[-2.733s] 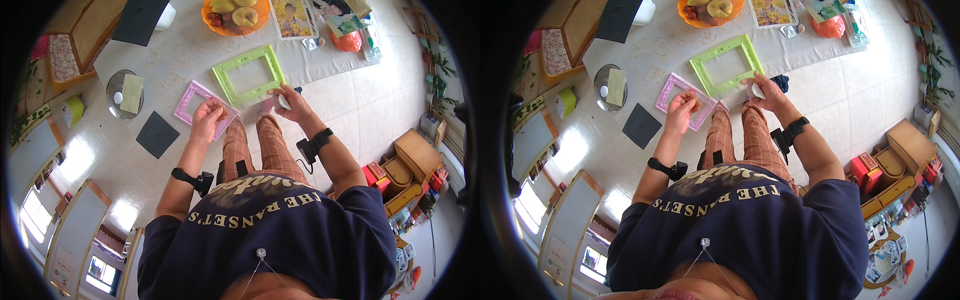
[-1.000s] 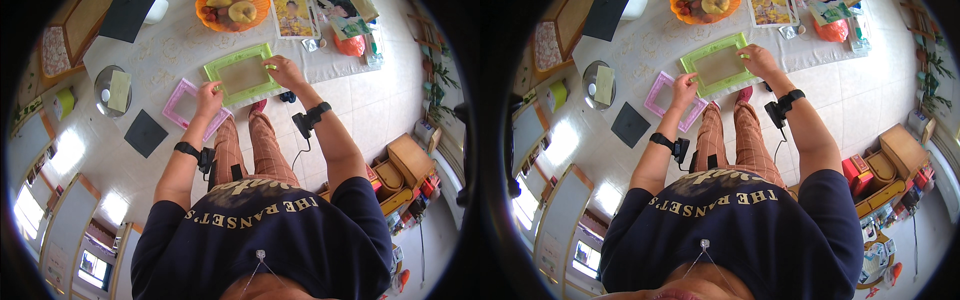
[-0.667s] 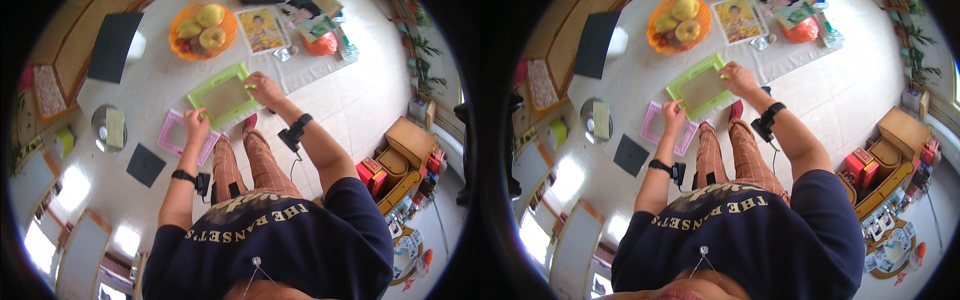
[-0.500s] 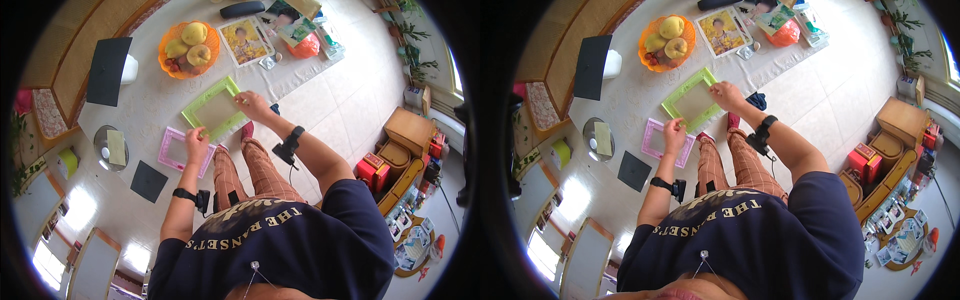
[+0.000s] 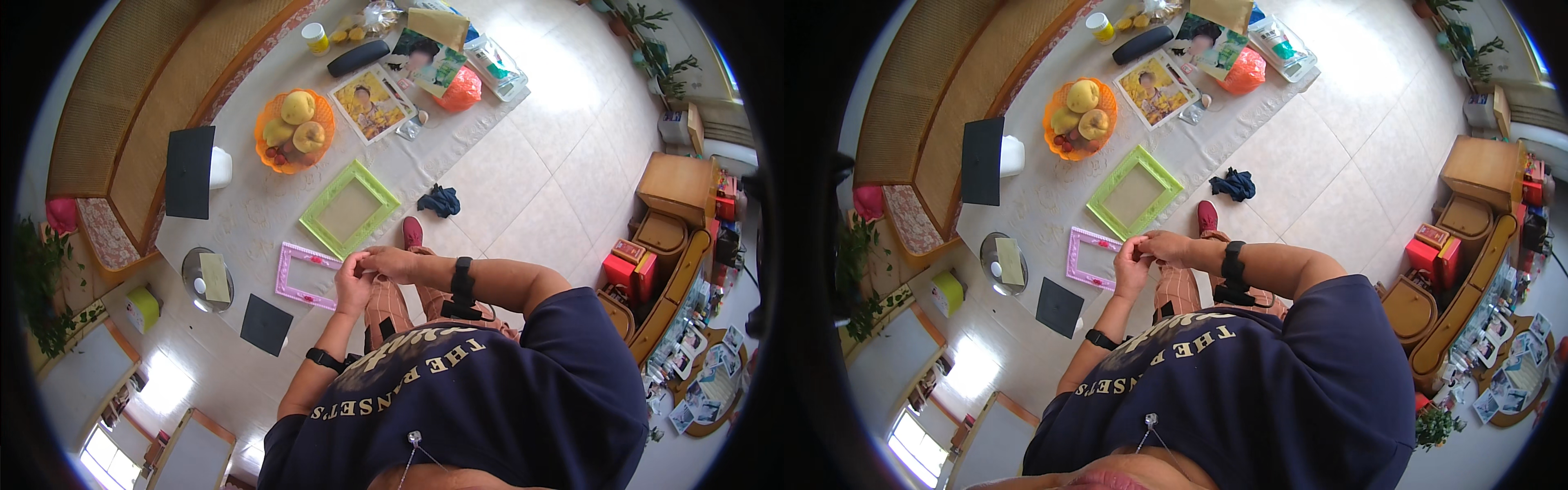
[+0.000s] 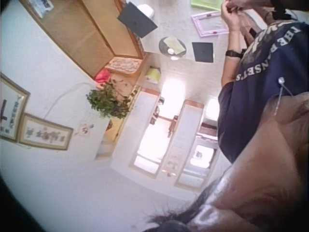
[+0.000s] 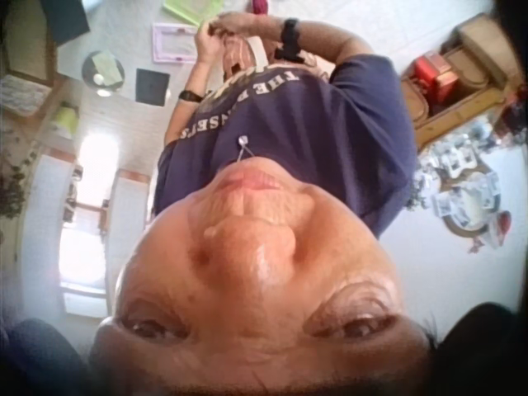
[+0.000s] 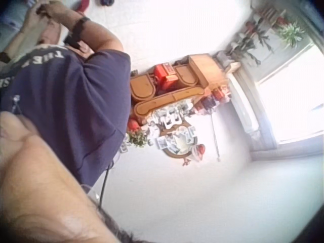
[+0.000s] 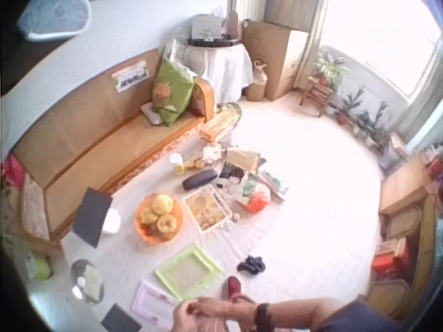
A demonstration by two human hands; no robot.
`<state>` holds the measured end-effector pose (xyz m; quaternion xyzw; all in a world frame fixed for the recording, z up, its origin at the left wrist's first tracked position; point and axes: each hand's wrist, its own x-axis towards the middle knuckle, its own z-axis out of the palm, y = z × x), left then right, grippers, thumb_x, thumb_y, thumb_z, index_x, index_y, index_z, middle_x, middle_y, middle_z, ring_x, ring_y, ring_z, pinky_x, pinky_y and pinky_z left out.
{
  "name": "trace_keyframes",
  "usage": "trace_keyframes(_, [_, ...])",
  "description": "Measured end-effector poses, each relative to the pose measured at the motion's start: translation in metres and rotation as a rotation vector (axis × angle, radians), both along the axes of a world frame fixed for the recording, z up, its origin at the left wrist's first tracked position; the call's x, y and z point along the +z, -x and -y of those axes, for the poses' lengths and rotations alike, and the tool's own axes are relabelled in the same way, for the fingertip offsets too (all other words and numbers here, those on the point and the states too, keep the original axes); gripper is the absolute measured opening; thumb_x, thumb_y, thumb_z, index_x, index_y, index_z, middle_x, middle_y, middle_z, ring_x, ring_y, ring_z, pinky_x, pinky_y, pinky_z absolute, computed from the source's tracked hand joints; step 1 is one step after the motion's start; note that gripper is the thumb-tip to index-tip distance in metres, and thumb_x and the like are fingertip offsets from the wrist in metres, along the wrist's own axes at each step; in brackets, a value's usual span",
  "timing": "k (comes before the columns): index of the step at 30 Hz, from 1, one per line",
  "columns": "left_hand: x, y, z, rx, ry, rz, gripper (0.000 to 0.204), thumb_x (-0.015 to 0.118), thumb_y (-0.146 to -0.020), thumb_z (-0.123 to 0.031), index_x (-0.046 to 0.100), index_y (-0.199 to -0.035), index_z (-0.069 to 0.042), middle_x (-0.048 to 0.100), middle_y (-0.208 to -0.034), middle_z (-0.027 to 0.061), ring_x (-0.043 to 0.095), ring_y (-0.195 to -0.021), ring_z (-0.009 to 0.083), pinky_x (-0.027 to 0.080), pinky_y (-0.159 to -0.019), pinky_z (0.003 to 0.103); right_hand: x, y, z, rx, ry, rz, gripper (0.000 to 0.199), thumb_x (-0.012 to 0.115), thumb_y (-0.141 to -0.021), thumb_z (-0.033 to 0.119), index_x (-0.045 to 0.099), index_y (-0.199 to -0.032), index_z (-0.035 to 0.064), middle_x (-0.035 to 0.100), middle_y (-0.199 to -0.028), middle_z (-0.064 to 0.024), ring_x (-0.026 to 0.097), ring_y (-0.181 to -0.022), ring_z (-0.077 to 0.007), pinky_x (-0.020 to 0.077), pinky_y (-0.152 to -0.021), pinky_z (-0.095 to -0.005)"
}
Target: The person retrieves a photo from a drawer, then walks to a table and assembles a green photo frame by inserting a photo and backing board. The completed frame is placed on a nearby cabinet.
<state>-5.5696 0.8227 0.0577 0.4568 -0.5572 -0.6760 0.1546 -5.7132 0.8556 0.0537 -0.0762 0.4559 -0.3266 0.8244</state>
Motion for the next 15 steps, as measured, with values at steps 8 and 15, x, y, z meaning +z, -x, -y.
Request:
trace_keyframes(8, [-0.005,-0.027,0.014,0.356,-0.257,0.051,0.01,0.061,-0.087,-0.007,0.058,-0.096,-0.005,0.057,-0.078,-0.0007,0.053,-0.059,0.0061,0.044,-0.052,0.019,-0.041,0.095,0.037,0.082,0.339,-0.987,0.055,0.073,-0.075,0.037,0.057,-0.122,0.0125,0.057,-0.113,-0.0212,0.055,-0.106,-0.0366,0.0448,-0.092,-0.0421])
trace_keyframes(15, [-0.001,-0.073,0.029,0.524,-0.341,0.188,0.022,0.054,-0.085,0.001,0.054,-0.105,-0.005,0.059,-0.084,0.003,0.053,-0.058,0.0072,0.044,-0.05,0.019,-0.059,0.275,0.124,-0.602,0.188,-1.613,0.045,0.067,-0.073,0.021,0.061,-0.116,0.009,0.05,-0.124,-0.0226,0.04,-0.122,-0.0362,0.0378,-0.1,-0.0399])
